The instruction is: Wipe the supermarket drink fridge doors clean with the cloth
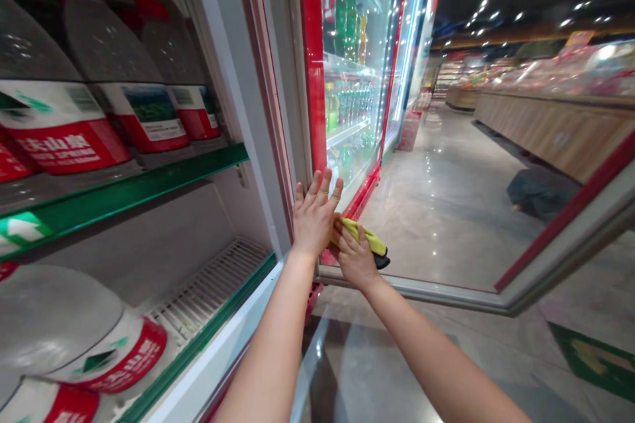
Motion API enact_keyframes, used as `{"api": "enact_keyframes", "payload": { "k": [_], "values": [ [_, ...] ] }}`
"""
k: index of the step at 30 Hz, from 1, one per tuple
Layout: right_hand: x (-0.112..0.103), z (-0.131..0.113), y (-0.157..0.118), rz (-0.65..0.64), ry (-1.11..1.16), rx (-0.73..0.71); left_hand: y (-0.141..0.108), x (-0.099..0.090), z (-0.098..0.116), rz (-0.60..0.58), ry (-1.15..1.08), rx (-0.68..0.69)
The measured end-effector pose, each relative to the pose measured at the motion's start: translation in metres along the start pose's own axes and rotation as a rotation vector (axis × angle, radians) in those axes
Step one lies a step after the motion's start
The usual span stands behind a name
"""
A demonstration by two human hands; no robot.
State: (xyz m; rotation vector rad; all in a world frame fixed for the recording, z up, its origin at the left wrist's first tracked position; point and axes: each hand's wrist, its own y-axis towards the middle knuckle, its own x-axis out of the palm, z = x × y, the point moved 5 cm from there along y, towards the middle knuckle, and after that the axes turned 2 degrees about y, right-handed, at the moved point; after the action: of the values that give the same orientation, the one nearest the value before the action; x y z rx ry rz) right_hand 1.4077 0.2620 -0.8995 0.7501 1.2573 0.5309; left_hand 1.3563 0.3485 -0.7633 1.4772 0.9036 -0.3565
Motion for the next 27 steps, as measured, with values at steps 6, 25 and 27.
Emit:
{"api": "enact_keyframes", "payload": {
  "k": [6, 25, 27],
  "values": [
    [0.012, -0.011, -0.03, -0.163, 0.143, -0.233, 0.0, 0.003, 0.0, 0.012, -0.011, -0.017],
    [-0.019, 0.014, -0.018, 0.042, -0.053, -0.205, 0.003, 0.005, 0.006, 0.027, -0.039, -0.063],
    [-0.028, 0.024, -0.005, 0.037, -0.068, -0.209, 0.004, 0.005, 0.006, 0.014, -0.026, -0.075]
  ]
}}
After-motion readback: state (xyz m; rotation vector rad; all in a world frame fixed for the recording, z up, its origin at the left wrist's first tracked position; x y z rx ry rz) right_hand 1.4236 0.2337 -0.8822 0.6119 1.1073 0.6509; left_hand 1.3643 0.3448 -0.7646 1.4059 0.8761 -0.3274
